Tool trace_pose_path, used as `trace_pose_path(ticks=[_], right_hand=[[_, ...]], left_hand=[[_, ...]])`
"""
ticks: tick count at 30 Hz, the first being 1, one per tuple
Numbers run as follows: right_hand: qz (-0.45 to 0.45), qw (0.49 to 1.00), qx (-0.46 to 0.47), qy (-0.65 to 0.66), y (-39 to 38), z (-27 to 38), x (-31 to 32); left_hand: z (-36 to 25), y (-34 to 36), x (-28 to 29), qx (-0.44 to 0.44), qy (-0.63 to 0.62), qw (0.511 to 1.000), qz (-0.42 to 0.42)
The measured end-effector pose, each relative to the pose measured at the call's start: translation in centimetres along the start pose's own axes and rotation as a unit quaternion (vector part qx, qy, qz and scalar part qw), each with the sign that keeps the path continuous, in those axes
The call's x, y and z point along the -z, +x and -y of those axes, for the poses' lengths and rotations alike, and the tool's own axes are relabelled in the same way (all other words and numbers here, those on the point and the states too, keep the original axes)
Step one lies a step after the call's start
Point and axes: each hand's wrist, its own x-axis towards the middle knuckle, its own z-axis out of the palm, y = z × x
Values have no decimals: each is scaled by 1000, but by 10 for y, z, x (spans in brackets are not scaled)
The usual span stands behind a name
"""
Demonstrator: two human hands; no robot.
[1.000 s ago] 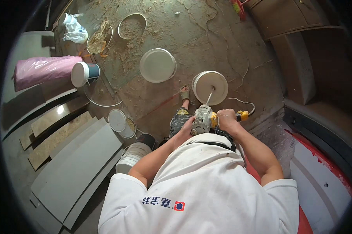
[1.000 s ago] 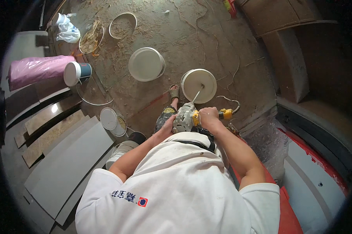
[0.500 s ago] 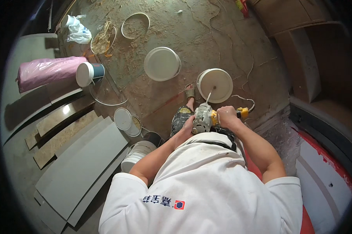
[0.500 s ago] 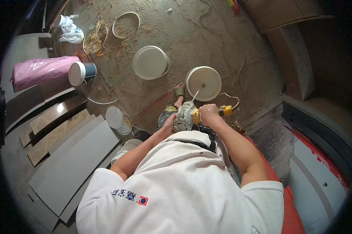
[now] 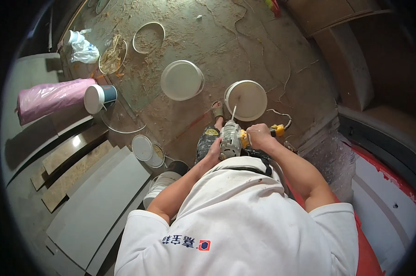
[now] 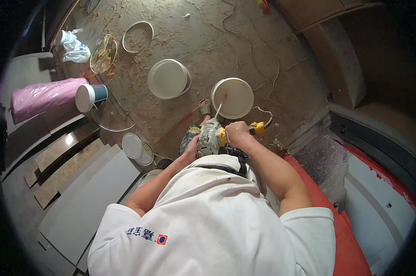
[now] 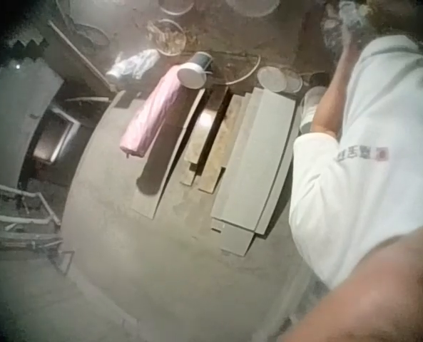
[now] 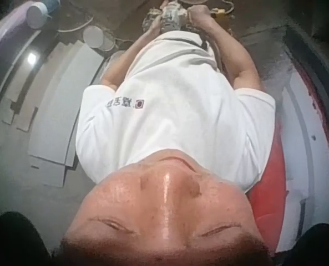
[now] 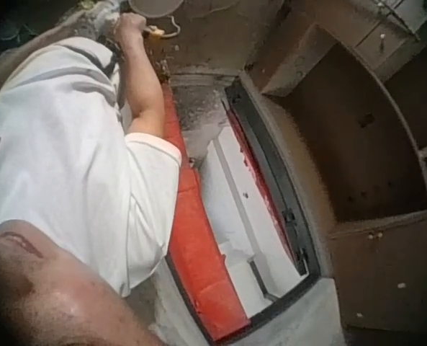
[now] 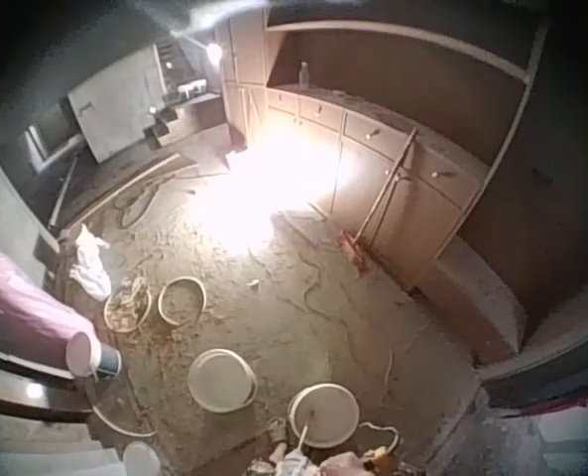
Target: Mixing white paint or construction material in a bucket using a power mixer.
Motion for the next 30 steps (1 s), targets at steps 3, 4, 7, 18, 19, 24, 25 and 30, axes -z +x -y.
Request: trace_pose_path(ticks=[3,4,7,18,19,24,25,30], right_hand=[[0,1000,4,6,-1,-3,7],[3,1000,12,3,-2,-3,10],[15,1000,7,-7,-5,-2,13],[-23,999,15,28,-5,-10,-2],[-14,999,16,25,-7,-10,-1],[12,1000,6,24,-12,-9,6],[21,999,-3,27,-13,-9,10],[1,999,-5,39,-19,-12,8]], left_hand=[[-5,0,-5,17,0,1000,-4],[-7,-2,-6,35,-8,999,6],[-5,-8,-13,8,11,1000,-11],[-11,-11,-18,36,37,998,-32],[-10,-9,-17,7,70,997,-30],[-15,-13,-24,25,71,997,-22],[-16,-12,-23,31,76,996,-26],[-10,-6,-15,19,88,995,-37]])
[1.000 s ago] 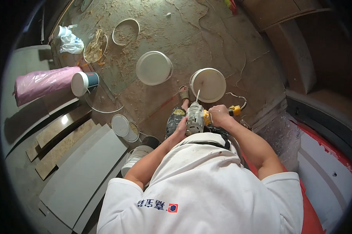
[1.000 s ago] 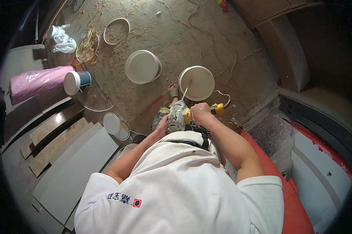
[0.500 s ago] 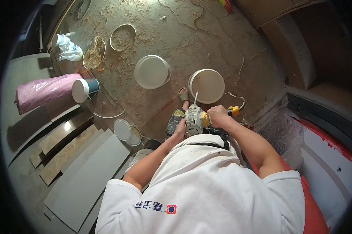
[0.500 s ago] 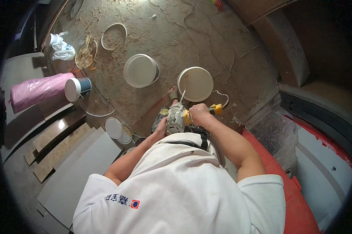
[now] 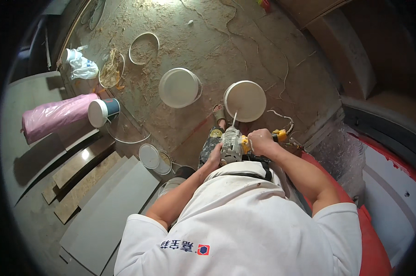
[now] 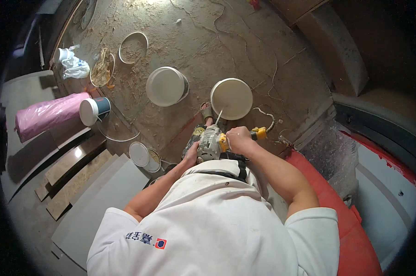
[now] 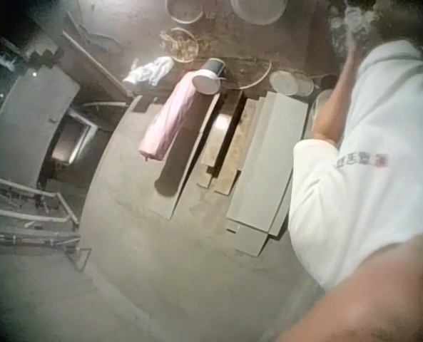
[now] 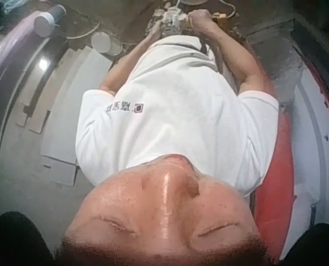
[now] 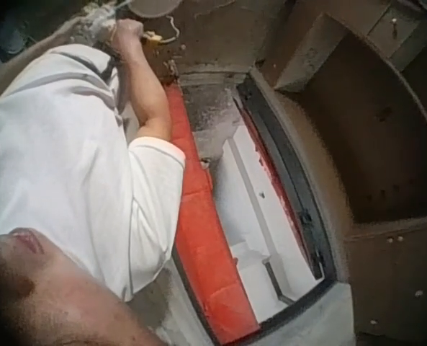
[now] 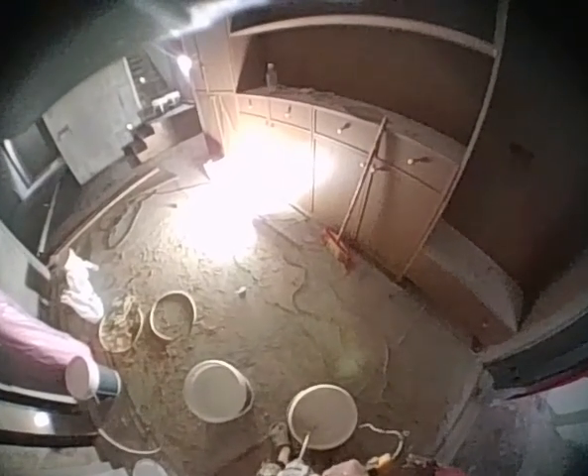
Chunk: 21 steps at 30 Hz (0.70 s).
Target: Mixing white paint or construction material in a bucket using a power mixer.
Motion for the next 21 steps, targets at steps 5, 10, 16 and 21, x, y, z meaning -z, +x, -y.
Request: trace_pose_path(ticks=[5,10,16,21], right_hand=[[-32,999,-11,21,-1,0,-9],[-56,998,-18,29,-4,0,-14],[-64,997,-45,26,-4,-2,-21],[-86,995,-40,15,-4,-1,-19]], left_hand=[[1,-2,2,4,-11,1000,15],[-2,-10,-8,-8,-26,1000,7],[-9,-25,-23,-23,37,999,-30],[-5,-18,-15,-53,31,998,1]])
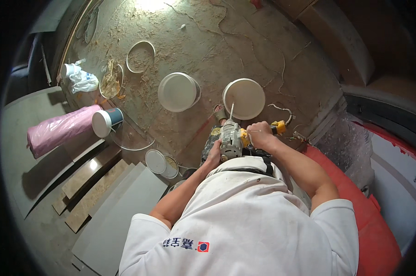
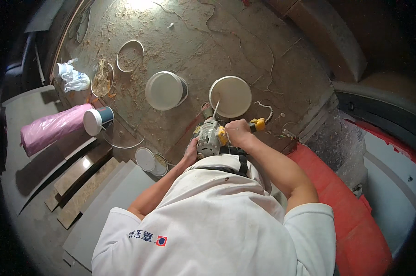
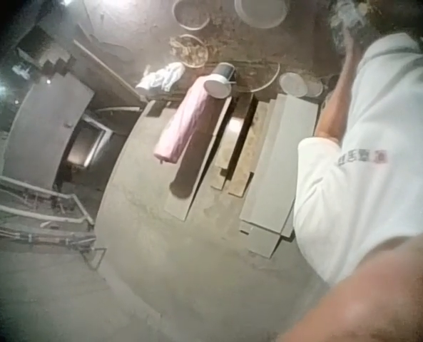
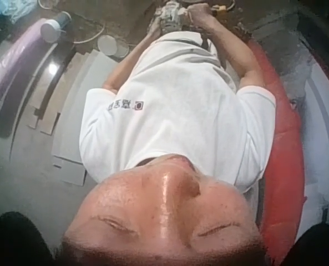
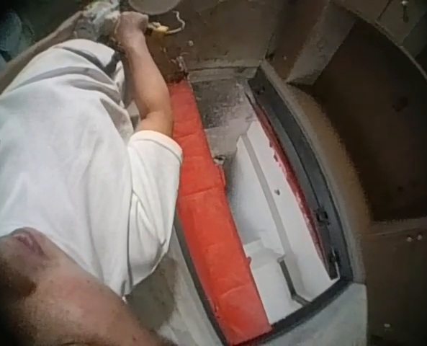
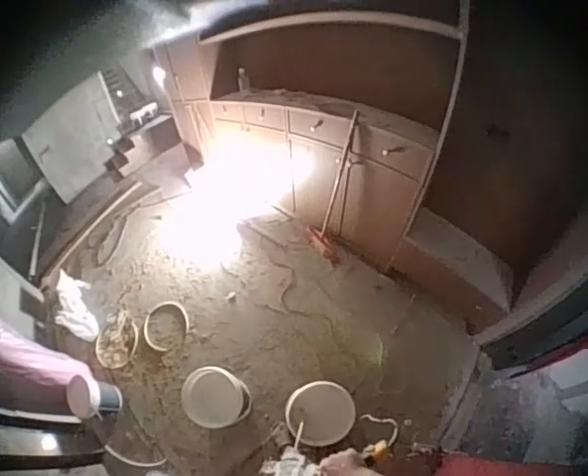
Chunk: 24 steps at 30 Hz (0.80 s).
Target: Mixing white paint or construction material in a bucket using a power mixer.
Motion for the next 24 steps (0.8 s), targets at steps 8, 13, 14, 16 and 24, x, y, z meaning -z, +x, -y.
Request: trace_pose_path(ticks=[8,13,14,16,24], right_hand=[[6,999,-24,-28,-1,3,3],[-19,998,-41,-51,-5,5,5],[-16,998,-51,-37,-6,6,6],[-12,998,-60,-24,-6,6,7],[88,993,-81,-1,-7,17,23]], left_hand=[[-8,-13,-10,13,10,1000,-2],[8,18,17,4,-19,997,68],[9,20,18,13,-28,995,92],[9,24,21,18,-9,996,86],[7,33,29,56,-21,995,83]])
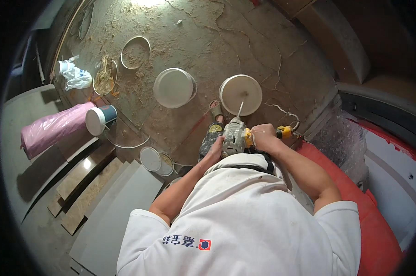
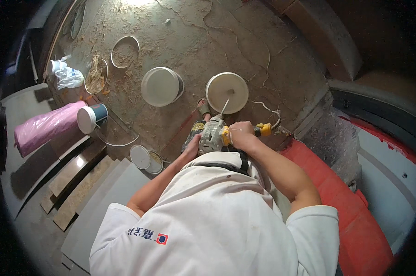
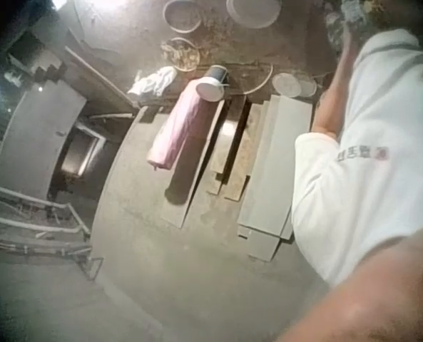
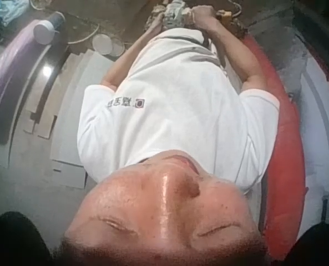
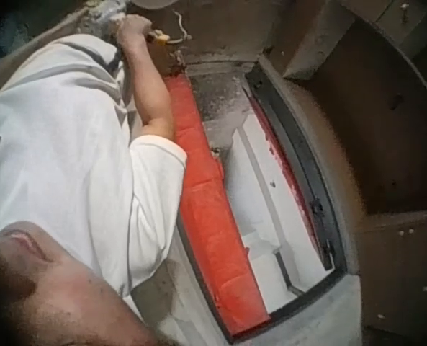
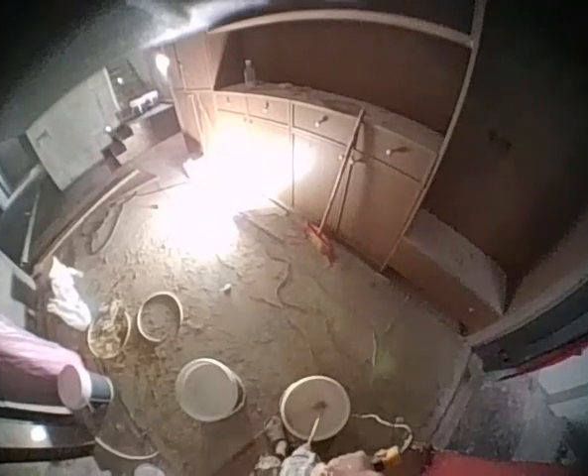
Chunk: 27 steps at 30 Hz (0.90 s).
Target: Mixing white paint or construction material in a bucket using a power mixer.
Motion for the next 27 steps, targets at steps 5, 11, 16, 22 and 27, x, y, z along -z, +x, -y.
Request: trace_pose_path(ticks=[5,11,16,22,27], right_hand=[[39,997,62,-1,8,-3,-3],[6,999,37,1,13,0,-8],[-69,997,4,23,11,1,-24],[-83,990,-85,75,31,-6,-54],[7,987,-107,120,46,-14,-73]], left_hand=[[-17,-19,-21,40,-3,999,-36],[-30,-40,-43,61,-43,997,-32],[-21,-19,-21,48,-26,998,-36],[-30,-5,-33,37,-35,998,43],[-47,30,-26,86,21,993,74]])
